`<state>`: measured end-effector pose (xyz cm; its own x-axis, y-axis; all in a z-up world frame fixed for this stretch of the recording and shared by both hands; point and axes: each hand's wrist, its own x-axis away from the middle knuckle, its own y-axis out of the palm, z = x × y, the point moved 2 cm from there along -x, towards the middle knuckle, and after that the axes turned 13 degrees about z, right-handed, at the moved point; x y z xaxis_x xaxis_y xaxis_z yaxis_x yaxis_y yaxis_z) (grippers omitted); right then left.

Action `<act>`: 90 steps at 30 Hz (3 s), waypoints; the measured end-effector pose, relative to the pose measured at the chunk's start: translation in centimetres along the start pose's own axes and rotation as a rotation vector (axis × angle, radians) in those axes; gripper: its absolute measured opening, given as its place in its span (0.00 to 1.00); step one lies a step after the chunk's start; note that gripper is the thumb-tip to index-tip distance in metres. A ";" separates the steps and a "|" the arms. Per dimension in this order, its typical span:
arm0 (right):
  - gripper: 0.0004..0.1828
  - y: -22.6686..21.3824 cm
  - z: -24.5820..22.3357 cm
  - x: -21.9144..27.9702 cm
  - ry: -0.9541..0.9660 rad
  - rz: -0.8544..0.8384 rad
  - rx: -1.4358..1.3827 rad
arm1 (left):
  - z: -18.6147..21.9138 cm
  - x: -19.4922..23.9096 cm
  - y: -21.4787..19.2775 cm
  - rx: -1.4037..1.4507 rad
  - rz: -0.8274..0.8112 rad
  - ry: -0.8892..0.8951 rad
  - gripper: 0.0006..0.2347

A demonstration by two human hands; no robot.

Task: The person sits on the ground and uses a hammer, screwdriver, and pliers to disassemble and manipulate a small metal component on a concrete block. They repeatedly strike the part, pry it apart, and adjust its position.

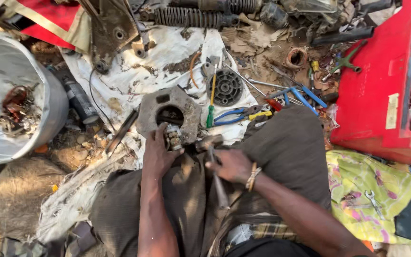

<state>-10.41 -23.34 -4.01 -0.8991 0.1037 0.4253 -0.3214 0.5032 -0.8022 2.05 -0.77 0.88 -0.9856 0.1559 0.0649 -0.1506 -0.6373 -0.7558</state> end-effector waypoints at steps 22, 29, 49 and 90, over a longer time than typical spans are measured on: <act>0.19 -8.3 21.3 -22.4 0.036 0.161 0.650 | -0.7 0.0 1.0 0.088 -0.012 0.156 0.36; 0.19 -8.2 22.0 -22.7 0.260 0.182 0.524 | -1.0 -1.1 0.8 0.068 0.168 0.173 0.33; 0.35 -10.4 0.8 1.9 0.496 0.016 -1.339 | -2.6 -0.9 2.4 -0.066 -0.034 -0.037 0.39; 0.21 -16.3 -2.6 13.5 -0.326 0.428 0.126 | -0.2 1.4 4.0 0.009 0.170 0.147 0.48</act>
<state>-16.54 -27.92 15.94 -0.9963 -0.0044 -0.0858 0.0783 0.3659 -0.9273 0.06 -2.97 -2.21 -0.9753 0.1537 -0.1587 0.0150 -0.6703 -0.7419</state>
